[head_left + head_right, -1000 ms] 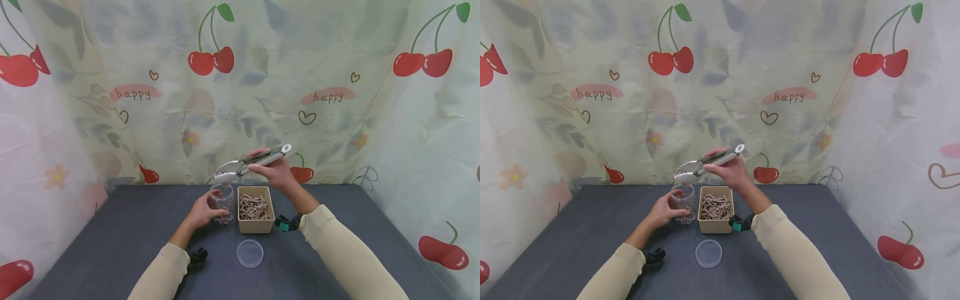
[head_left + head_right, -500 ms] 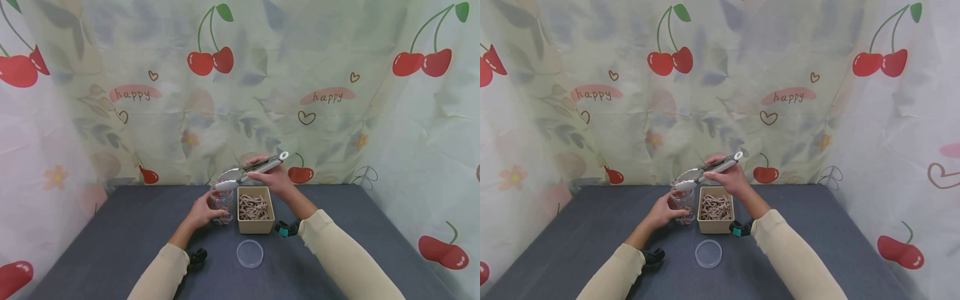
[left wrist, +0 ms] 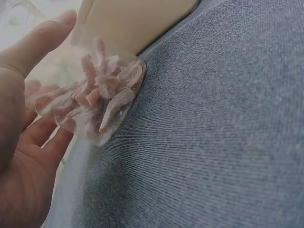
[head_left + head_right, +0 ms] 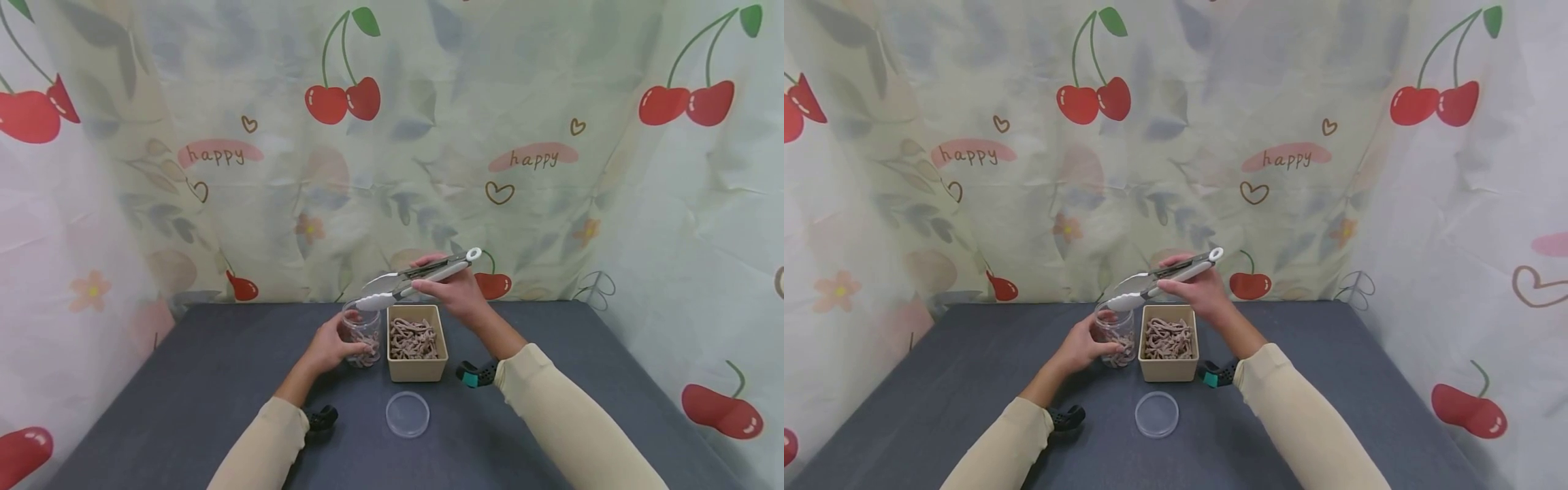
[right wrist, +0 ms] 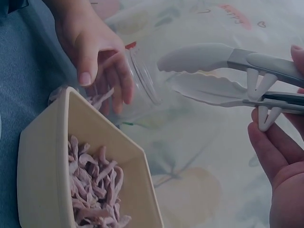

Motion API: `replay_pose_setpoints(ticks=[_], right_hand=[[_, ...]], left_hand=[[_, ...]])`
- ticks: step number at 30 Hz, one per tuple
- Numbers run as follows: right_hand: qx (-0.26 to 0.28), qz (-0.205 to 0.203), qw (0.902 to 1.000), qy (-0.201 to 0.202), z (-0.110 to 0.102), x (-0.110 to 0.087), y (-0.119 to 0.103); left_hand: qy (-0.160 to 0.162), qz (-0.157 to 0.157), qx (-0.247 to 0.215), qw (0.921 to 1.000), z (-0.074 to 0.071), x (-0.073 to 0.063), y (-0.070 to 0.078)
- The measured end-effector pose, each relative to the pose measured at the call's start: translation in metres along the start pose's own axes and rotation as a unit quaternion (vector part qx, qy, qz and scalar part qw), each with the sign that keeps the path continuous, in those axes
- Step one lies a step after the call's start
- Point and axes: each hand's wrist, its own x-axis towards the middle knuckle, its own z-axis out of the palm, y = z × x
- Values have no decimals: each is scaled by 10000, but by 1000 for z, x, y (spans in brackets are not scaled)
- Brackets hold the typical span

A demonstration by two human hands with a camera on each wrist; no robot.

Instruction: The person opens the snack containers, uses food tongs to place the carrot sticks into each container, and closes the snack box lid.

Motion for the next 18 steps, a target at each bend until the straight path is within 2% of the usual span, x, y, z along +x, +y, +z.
replay_pose_setpoints(ticks=[7, 14, 18], right_hand=[[-56, 86, 9998, 169, -14, -6, -2], [-158, -82, 9996, 240, -28, -13, 2], [-244, 32, 9993, 268, -36, -18, 4]], left_hand=[[17, 39, 7, 10000, 1, 2, -3], [26, 0, 71, 10000, 1, 1, -2], [35, -54, 141, 9999, 1, 0, -2]])
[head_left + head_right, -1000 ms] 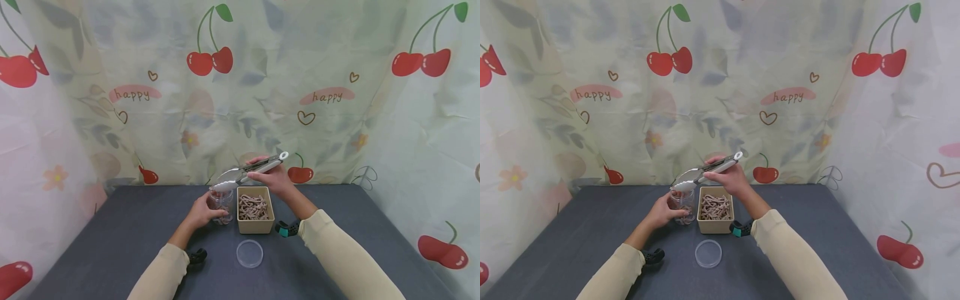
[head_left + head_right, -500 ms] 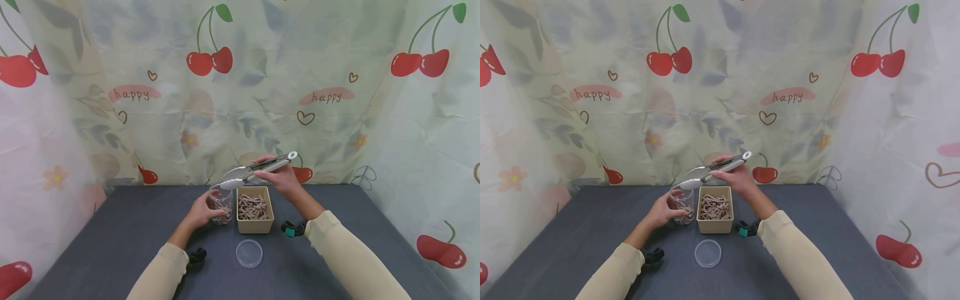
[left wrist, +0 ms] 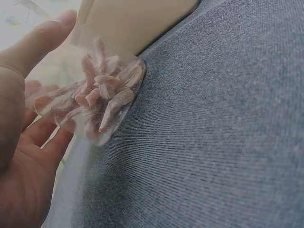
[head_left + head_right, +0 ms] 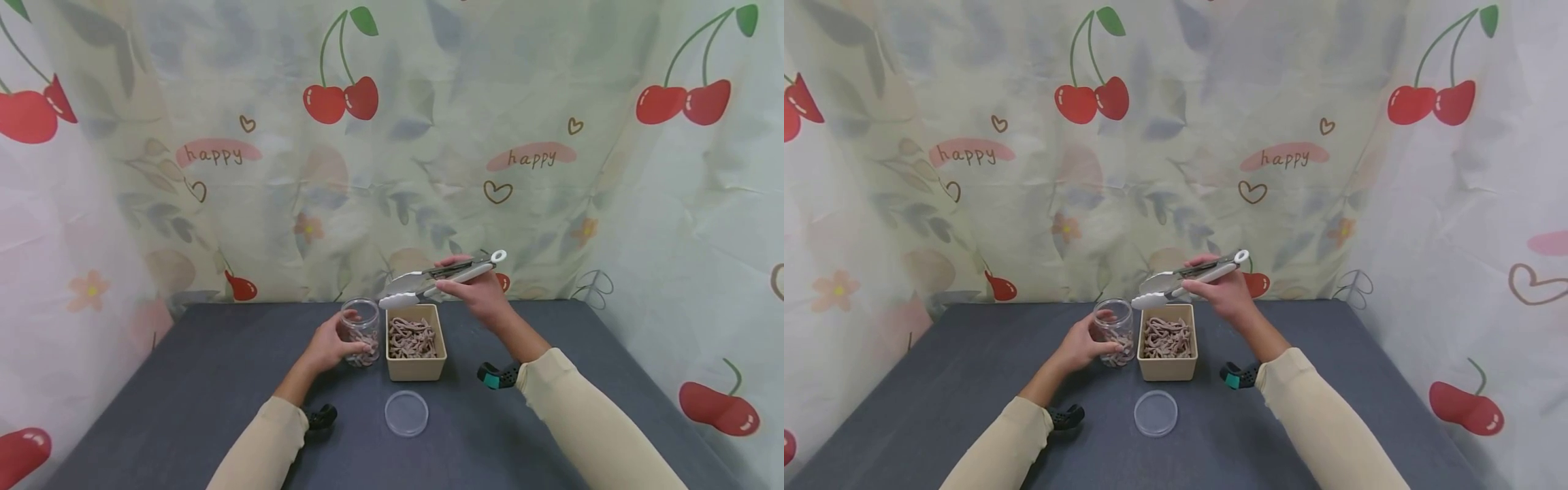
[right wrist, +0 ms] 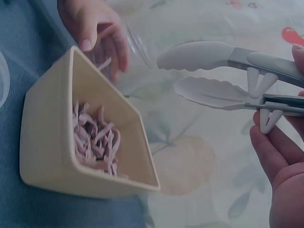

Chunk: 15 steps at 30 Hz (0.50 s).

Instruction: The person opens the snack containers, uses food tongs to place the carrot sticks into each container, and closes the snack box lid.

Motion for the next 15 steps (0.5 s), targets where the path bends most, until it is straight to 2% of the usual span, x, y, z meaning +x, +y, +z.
replay_pose_setpoints(ticks=[6, 15], right_hand=[[-24, 261, 9997, 14, -8, -5, 3], [-128, 409, 9991, 70, -16, -16, 18]], left_hand=[[9, 47, 8, 10000, 0, -1, 0], [-18, 2, 69, 10000, -1, 0, 0]])
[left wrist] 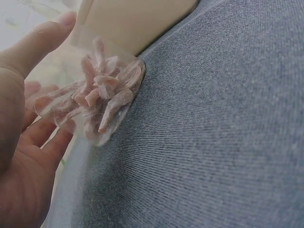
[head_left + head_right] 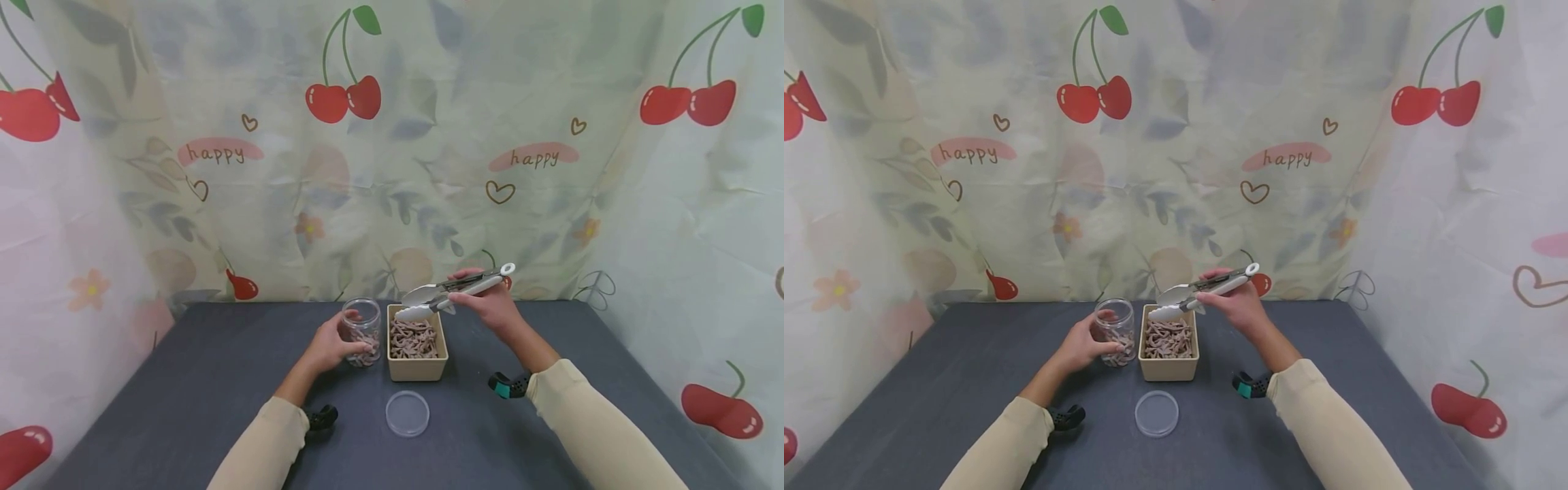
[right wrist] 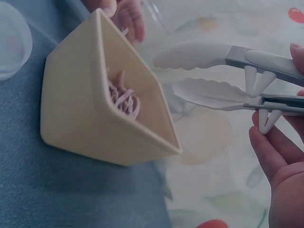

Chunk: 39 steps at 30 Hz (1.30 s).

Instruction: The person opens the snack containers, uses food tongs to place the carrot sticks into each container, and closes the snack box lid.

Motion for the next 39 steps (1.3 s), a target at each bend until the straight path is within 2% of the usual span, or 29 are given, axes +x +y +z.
replay_pose_setpoints(ticks=[12, 21, 27, 34, 39], right_hand=[[-212, 95, 9997, 20, -2, -5, 24], [-75, 300, 9995, 58, 4, -7, 37], [-220, 467, 9987, -38, 10, -8, 41], [-476, 735, 9962, 23, 13, -8, 42], [-614, 791, 9949, 81, 16, -8, 42]], left_hand=[[38, -8, 53, 10000, 1, -1, 2], [19, 16, 19, 10000, 2, -1, 3], [-20, 27, 22, 10000, 1, -2, 3], [-5, -98, -1, 10000, -1, -3, 2], [5, -57, 50, 10000, -1, -3, 2]])
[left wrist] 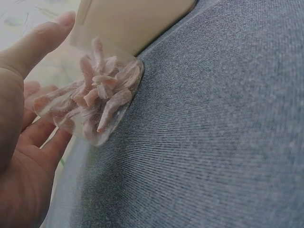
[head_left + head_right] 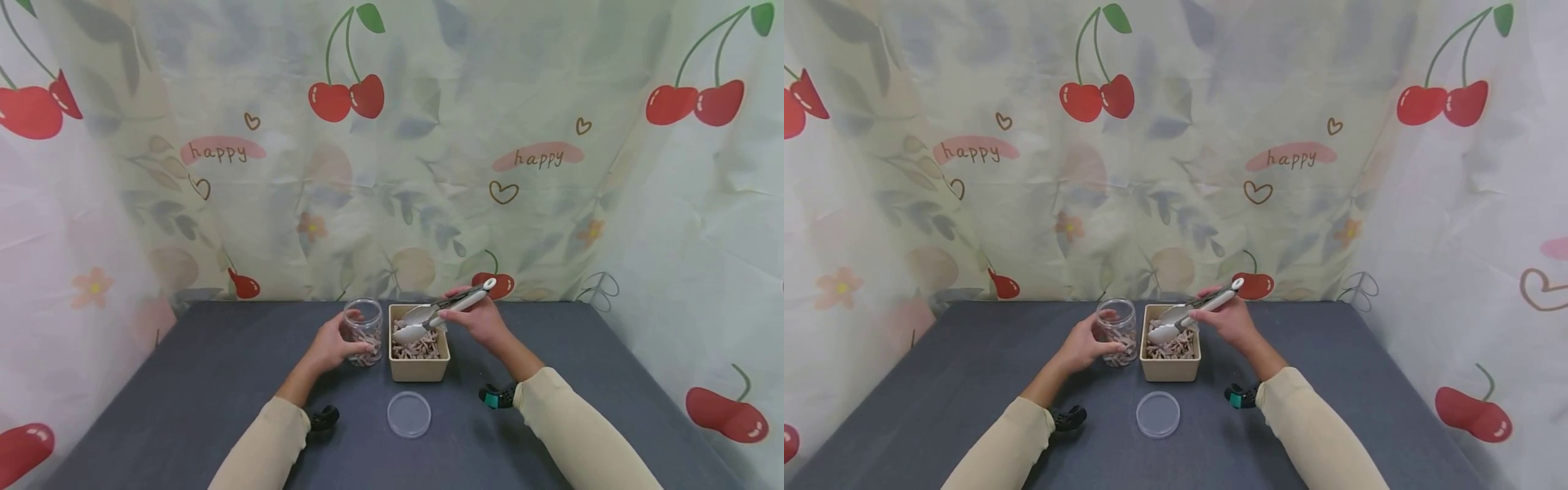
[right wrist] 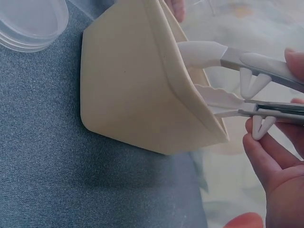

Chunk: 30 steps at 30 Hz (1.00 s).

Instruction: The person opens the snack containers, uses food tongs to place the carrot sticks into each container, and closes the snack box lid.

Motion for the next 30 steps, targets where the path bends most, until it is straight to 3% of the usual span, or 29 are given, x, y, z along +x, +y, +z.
replay_pose_setpoints(ticks=[19, 30], right_hand=[[-277, 24, 9994, 203, 7, 1, -2], [253, 79, 9993, 265, -1, 0, -3]], left_hand=[[25, 51, -36, 10000, -1, 2, -1], [-37, 5, -12, 10000, -1, 1, 1]])
